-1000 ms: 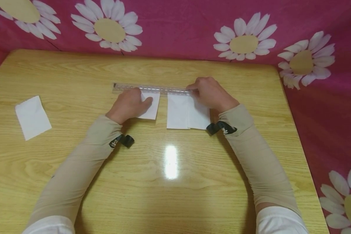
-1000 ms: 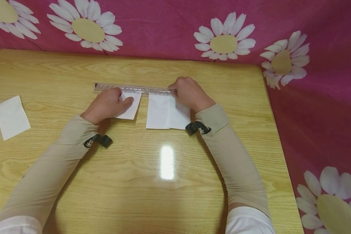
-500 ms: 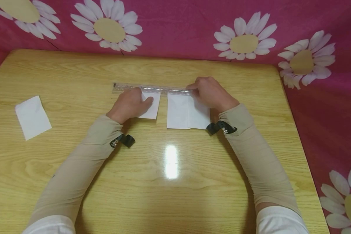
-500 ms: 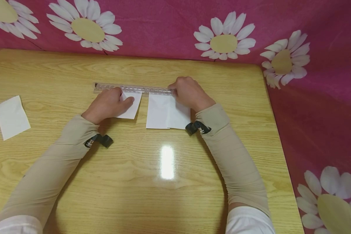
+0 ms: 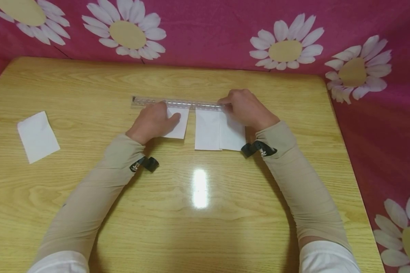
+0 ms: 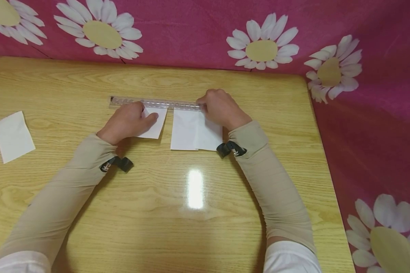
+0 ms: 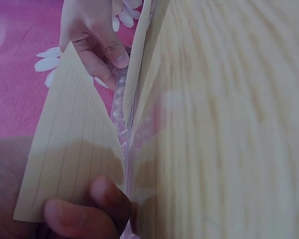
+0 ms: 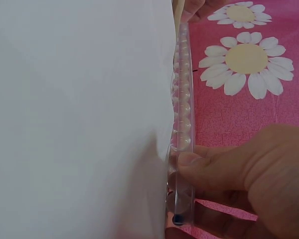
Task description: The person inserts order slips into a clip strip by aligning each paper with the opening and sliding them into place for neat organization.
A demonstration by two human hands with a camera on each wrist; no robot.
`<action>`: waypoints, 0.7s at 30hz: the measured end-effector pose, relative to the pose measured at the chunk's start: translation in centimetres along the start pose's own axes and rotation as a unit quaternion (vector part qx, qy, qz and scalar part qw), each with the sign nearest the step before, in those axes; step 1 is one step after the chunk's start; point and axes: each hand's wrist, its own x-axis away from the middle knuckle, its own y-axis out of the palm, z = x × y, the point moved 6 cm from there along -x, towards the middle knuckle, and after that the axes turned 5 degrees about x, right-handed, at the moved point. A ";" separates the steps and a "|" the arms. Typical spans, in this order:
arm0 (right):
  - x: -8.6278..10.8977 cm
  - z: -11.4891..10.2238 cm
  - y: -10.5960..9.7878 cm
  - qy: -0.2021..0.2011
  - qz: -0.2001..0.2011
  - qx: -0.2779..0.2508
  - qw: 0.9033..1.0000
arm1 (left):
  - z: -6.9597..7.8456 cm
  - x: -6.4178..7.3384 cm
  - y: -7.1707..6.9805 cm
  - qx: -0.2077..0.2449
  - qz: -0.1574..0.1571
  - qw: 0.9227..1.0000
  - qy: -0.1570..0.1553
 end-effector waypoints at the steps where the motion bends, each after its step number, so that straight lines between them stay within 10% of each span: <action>1: 0.0 0.0 0.0 0.000 0.000 -0.001 1.000 | 0.0 0.0 0.0 0.001 -0.002 1.000 -0.001; 21: -0.1 0.0 0.0 0.000 -0.001 -0.004 1.000 | 0.3 -0.1 0.1 -0.001 0.002 1.000 0.007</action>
